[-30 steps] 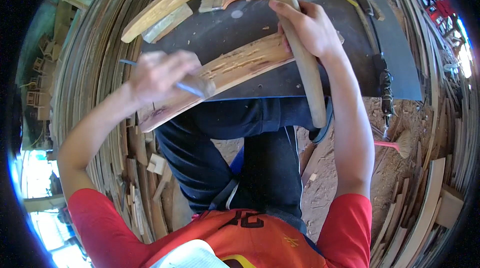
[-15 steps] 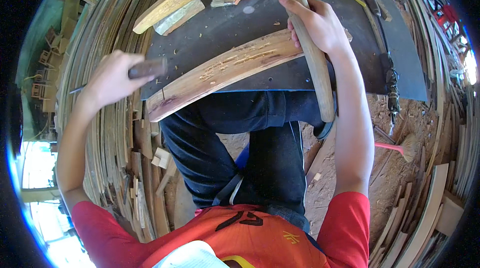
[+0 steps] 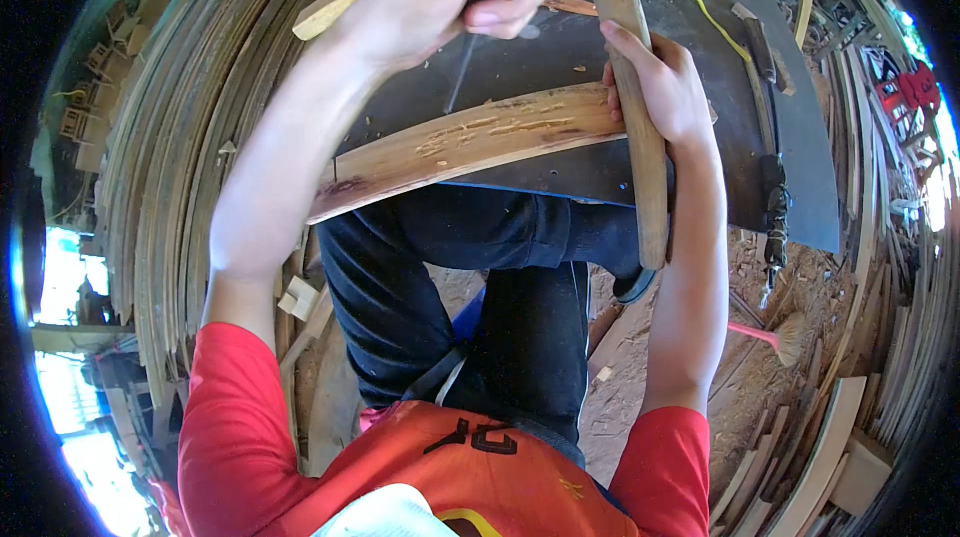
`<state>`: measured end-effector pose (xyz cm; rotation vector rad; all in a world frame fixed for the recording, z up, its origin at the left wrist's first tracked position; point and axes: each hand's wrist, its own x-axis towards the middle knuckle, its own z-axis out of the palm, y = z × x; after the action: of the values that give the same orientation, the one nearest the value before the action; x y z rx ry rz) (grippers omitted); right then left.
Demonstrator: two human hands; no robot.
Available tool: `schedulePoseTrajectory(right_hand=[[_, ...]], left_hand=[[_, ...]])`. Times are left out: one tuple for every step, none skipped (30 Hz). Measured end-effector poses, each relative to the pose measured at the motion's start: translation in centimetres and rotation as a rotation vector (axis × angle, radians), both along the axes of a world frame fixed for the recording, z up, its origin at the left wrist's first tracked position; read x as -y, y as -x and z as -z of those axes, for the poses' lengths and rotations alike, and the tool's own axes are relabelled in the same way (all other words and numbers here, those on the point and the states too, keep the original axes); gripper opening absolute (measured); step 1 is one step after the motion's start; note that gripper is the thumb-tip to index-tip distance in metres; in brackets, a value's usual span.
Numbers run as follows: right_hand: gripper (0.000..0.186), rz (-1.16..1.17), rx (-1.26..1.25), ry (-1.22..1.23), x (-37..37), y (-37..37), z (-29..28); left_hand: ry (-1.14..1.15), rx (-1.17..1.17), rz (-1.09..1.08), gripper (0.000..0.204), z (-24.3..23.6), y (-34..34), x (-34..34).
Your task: Use a mallet and chisel to carve a groove or shape a wooden plank.
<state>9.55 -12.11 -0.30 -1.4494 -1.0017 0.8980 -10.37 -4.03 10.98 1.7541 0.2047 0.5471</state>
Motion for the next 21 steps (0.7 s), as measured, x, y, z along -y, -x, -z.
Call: schedulePoseTrajectory(right_hand=[[0.050, 0.003, 0.004, 0.002, 0.0, 0.1, -0.1], [0.050, 0.006, 0.008, 0.004, 0.1, 0.4, -0.3], [0.050, 0.011, 0.012, 0.008, 0.2, 0.5, -0.5], [0.050, 0.006, 0.012, 0.010, 0.3, 0.5, -0.5], [0.050, 0.002, 0.013, 0.012, 0.3, 0.6, -0.5], [0.050, -0.003, 0.010, 0.011, 0.3, 0.4, -0.4], [0.050, -0.004, 0.008, 0.015, 0.2, 0.3, -0.2], [0.050, -0.005, 0.007, 0.018, 0.1, 0.2, 0.0], [0.050, 0.004, 0.012, 0.021, 0.2, 0.1, 0.0], [0.050, 0.000, 0.014, 0.010, 0.1, 0.2, -0.1], [0.050, -0.004, 0.016, -0.002, 0.0, 0.3, -0.2], [0.050, -0.006, 0.017, -0.007, 0.0, 0.4, -0.2], [0.050, -0.002, 0.014, -0.009, 0.0, 0.4, -0.2], [0.050, 0.001, 0.011, -0.012, 0.0, 0.3, -0.1], [0.050, 0.002, 0.012, -0.011, 0.0, 0.3, -0.1], [0.050, 0.010, 0.011, 0.000, 0.1, 0.3, -0.1], [0.050, 0.017, 0.009, 0.012, 0.1, 0.3, -0.3], [0.050, 0.021, 0.009, 0.022, 0.1, 0.4, -0.3], [0.050, 0.023, 0.015, 0.028, 0.1, 0.4, -0.4], [0.050, 0.024, 0.021, 0.034, 0.1, 0.4, -0.4], [0.050, 0.026, 0.028, 0.042, 0.1, 0.4, -0.4]], left_hand=[[0.041, -0.011, -0.015, 0.050, 0.2, -0.7, 0.0], [0.075, 0.014, -0.027, 0.051, 0.4, -1.1, 0.2], [0.090, 0.043, 0.006, 0.050, 0.9, -1.5, -0.2], [0.106, 0.073, 0.039, 0.050, 1.6, -1.9, -1.0], [0.122, 0.103, 0.072, 0.050, 2.1, -2.3, -1.5], [0.147, 0.100, 0.024, 0.050, 2.0, -2.6, -1.2], [0.171, 0.096, -0.024, 0.050, 2.0, -2.8, -0.5], [0.194, 0.092, -0.072, 0.049, 1.9, -3.0, -0.2], [0.187, 0.086, -0.033, 0.049, 2.7, -3.1, -0.8], [0.179, 0.081, -0.004, 0.048, 3.9, -2.6, -1.6], [0.170, 0.075, 0.025, 0.048, 4.8, -2.4, -2.4], [0.128, 0.083, -0.053, 0.053, 4.7, -2.6, -2.3], [0.184, 0.108, -0.004, 0.055, 4.5, -2.6, -2.6], [0.240, 0.133, 0.045, 0.058, 4.2, -2.5, -3.1], [0.300, 0.161, 0.092, 0.061, 4.0, -2.4, -3.4], [0.294, 0.118, 0.089, 0.065, 3.6, -2.5, -3.3], [0.308, 0.106, 0.104, 0.065, 3.6, -2.6, -3.4], [0.320, 0.096, 0.117, 0.065, 3.7, -2.7, -3.4], [0.332, 0.085, 0.129, 0.065, 3.8, -2.8, -3.5], [0.349, 0.082, 0.142, 0.065, 3.9, -2.9, -3.6], [0.368, 0.078, 0.155, 0.065, 4.0, -3.0, -3.6]])
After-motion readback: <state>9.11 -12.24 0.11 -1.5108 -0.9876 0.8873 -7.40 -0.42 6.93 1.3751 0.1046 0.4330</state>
